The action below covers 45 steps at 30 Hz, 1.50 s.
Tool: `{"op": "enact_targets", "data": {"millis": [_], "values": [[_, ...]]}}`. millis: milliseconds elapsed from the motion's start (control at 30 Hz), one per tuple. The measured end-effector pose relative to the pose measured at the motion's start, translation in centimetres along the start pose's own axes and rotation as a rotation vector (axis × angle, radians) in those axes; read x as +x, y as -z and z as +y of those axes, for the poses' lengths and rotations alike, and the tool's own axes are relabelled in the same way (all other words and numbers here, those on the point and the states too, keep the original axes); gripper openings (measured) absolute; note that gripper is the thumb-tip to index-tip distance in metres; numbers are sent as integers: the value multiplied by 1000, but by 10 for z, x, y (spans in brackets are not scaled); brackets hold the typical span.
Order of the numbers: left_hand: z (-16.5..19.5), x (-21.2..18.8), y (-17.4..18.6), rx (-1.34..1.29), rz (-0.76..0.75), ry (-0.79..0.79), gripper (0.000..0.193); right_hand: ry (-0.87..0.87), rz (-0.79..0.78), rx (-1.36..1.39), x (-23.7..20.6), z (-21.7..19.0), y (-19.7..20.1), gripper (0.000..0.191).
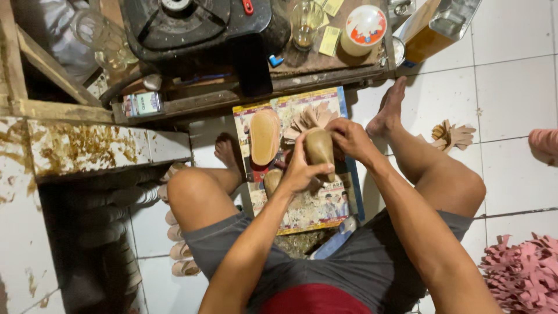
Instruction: The person sits on the workshop floor and assembles a leather sandal over a wooden shoe last, fitting and folding the cut leather upper pieces around the last. The person uses a cylindrical wooden tool to press and shape the straps, then continues adjusting and tucking the leather edges to form the sandal upper.
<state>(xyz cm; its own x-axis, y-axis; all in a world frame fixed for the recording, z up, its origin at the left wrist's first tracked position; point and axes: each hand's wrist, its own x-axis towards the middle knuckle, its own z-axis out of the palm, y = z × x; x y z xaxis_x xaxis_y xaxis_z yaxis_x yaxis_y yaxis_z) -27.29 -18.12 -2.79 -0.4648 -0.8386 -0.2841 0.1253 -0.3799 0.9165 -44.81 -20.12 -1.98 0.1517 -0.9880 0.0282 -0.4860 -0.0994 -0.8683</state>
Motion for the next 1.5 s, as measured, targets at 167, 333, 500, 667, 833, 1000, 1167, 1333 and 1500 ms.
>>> {"op": "enact_targets", "data": {"millis": [167,333,500,667,833,1000,1167,1333,1500], "values": [[-1,1,-1,81,1,-12,119,-411,641,390,-20,6,37,9],[20,4,-8,-327,147,218,126,-96,606,145,-89,-25,55,19],[61,-34,-13,-409,75,96,133,-55,451,-174,-142,-79,-15,44],[87,-104,-31,-203,-100,-219,118,150,682,-281,-165,-114,-48,63],[95,-142,-34,-187,-102,-245,116,248,745,-331,-180,-124,-55,65],[89,-162,-33,-385,-63,-179,114,258,673,-238,-194,-122,-64,62],[95,-172,-23,-339,-10,-224,114,247,554,-181,-200,-124,-67,61],[115,-202,0,-378,-189,-57,118,183,151,426,-196,-127,-33,66],[104,-246,-6,-484,-533,166,131,-35,-531,1061,-173,-122,-4,78]]}}
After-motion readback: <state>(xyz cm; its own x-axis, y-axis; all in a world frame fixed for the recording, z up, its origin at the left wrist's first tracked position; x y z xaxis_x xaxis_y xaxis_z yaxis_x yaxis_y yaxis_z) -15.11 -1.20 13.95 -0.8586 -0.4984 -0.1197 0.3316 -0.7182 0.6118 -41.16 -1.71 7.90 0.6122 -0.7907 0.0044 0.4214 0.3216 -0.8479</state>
